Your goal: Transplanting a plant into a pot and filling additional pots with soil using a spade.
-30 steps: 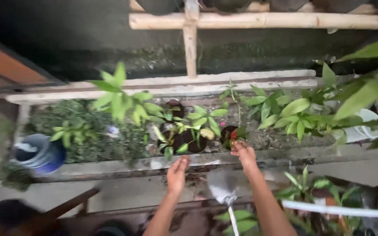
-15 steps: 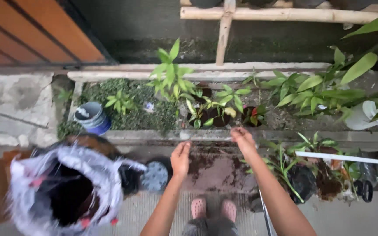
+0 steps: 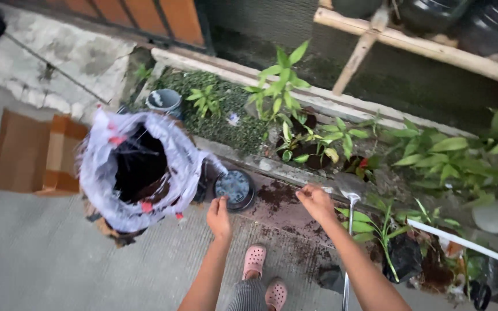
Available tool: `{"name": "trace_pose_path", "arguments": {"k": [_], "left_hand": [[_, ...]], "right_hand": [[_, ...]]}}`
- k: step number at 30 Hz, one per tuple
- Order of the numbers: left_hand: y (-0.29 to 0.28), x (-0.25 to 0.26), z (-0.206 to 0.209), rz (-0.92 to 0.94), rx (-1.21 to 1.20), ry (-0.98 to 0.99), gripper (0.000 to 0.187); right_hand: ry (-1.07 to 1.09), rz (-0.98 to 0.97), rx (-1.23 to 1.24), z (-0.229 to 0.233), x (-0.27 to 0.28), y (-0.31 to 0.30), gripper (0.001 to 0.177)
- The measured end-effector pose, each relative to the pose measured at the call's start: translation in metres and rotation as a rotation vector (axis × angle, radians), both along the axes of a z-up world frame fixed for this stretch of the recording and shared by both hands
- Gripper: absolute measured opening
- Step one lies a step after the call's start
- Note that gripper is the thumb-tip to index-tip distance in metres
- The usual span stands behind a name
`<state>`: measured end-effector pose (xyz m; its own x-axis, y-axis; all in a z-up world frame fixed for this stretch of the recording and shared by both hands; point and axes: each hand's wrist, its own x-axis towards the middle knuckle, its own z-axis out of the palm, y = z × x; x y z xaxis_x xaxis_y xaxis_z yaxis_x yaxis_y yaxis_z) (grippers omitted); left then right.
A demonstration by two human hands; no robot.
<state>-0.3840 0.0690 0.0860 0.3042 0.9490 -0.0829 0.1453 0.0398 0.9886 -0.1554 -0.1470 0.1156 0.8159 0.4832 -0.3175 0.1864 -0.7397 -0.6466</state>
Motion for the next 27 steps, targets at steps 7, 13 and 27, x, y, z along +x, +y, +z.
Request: {"name": "trace_pose_path", "arguments": {"k": [7,13,27], "left_hand": [[-0.009,-0.063,-0.065,0.061,-0.224,-0.062,0.028],[-0.012,-0.083,-0.069,0.004,-0.217,-0.146,0.025],[0.018,-0.047,-0.082,-0.127,-0.332,-0.247,0.03]], "right_hand": [[-0.032,0.163,-0.16,0.039,-0.063,0.03,0.031],[-0.023,0.159,-0.057,0.006,-0.091,0.023,0.038],[0.01,0.041,-0.058,0.02,-0.095,0.021,0.051]]}}
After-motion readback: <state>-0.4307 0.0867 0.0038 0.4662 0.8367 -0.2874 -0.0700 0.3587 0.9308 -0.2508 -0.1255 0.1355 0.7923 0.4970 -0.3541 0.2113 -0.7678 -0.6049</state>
